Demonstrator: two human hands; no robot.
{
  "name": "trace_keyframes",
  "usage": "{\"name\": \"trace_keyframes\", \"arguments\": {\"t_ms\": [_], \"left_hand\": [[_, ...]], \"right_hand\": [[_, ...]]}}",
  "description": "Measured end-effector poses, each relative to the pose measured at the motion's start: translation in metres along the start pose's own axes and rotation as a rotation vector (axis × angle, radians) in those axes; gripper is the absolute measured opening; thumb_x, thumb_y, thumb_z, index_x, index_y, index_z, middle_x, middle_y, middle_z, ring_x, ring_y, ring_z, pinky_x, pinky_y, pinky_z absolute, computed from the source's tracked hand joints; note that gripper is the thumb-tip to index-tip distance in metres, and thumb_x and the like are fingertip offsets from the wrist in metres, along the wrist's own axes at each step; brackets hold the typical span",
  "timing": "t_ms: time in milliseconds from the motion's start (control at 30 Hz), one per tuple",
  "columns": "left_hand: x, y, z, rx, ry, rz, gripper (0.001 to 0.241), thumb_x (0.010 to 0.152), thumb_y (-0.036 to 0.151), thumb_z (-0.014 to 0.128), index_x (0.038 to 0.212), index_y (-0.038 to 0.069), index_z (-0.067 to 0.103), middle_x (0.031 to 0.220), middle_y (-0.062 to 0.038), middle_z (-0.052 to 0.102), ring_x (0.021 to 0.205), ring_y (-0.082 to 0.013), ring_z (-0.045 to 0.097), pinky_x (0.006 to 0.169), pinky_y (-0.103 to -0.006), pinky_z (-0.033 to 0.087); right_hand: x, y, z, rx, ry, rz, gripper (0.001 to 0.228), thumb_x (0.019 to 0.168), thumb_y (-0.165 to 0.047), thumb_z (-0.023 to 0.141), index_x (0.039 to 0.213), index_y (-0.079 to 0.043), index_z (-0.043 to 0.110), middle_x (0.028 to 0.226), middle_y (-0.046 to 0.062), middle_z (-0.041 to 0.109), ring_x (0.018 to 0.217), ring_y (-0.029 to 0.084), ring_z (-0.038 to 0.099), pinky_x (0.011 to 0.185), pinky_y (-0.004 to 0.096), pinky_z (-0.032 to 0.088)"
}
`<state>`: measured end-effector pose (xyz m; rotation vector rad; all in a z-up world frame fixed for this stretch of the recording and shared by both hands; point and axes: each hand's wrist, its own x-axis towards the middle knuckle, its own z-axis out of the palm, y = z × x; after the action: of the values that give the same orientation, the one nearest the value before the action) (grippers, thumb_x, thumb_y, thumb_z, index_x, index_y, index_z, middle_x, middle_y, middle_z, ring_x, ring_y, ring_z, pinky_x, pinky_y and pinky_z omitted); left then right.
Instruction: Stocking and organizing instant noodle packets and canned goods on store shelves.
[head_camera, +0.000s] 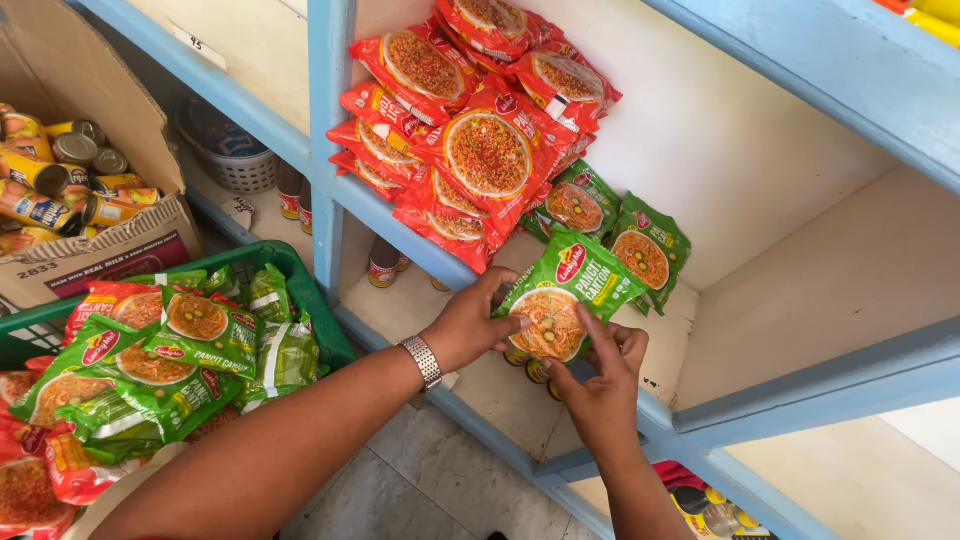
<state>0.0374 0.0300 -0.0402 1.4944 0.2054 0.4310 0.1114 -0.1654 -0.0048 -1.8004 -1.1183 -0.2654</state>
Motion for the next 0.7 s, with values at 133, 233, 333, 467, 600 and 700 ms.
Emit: {"name": "trace_keyframes", "arguments": {"t_ms": [133,233,333,467,600,700], "left_hand": [[-0.005,0.01,0.0,0.059,-0.011,0.034,0.069,0.087,0.016,0.075,0.146,0.011,0.039,0.119,-0.009,0.056,0.098,-0.0156,0.067,0.062,-0.0316,0.066],[-0.009,0.022,0.005,0.041,-0.027,0.016,0.071,0.089,0.018,0.072,0.15,0.014,0.037,0.122,-0.012,0.059,0.1,-0.0156,0.068,0.064,-0.0295,0.066],[-0.008,0.028,0.012,0.012,-0.061,0.127,0.064,0.091,0.017,0.07,0.148,0.012,0.04,0.133,-0.009,0.061,0.099,-0.0151,0.069,0.063,-0.028,0.063],[0.002,0.022,0.025,0.137,-0.034,0.318,0.057,0.093,0.013,0.07,0.146,0.01,0.046,0.132,-0.013,0.065,0.102,-0.0159,0.069,0.072,-0.0298,0.062],[-0.004,0.045,0.039,0.011,-0.131,0.204,0.063,0.088,0.01,0.062,0.149,0.015,0.043,0.132,-0.012,0.064,0.094,-0.0242,0.072,0.079,-0.0355,0.061],[0.004,0.028,0.042,0.354,-0.067,0.671,0.055,0.093,0.012,0.069,0.145,0.012,0.051,0.133,-0.018,0.06,0.119,-0.0324,0.061,0.098,-0.0409,0.053]], "right_hand": [[0.001,0.011,-0.003,0.062,-0.023,0.037,0.074,0.073,0.003,0.085,0.142,-0.009,0.06,0.118,0.006,0.039,0.107,0.019,0.055,0.087,0.032,0.06],[0.002,0.017,-0.009,0.311,-0.021,0.2,0.066,0.077,0.007,0.078,0.14,-0.007,0.061,0.117,0.003,0.039,0.105,0.018,0.063,0.081,0.032,0.059],[0.003,0.017,-0.013,0.672,0.043,0.373,0.068,0.081,0.011,0.072,0.145,-0.008,0.057,0.115,0.004,0.047,0.105,0.019,0.066,0.082,0.033,0.058],[0.01,0.006,-0.019,0.859,0.118,0.504,0.071,0.082,0.012,0.067,0.149,-0.006,0.051,0.127,0.009,0.062,0.109,0.019,0.066,0.089,0.034,0.058],[0.031,-0.005,-0.046,0.588,0.12,0.423,0.07,0.081,0.015,0.066,0.147,-0.003,0.054,0.132,0.016,0.063,0.108,0.023,0.067,0.089,0.034,0.058],[0.07,-0.014,-0.091,0.123,0.091,0.208,0.066,0.078,0.009,0.071,0.141,-0.007,0.061,0.134,0.013,0.062,0.114,0.02,0.066,0.092,0.031,0.058]]}}
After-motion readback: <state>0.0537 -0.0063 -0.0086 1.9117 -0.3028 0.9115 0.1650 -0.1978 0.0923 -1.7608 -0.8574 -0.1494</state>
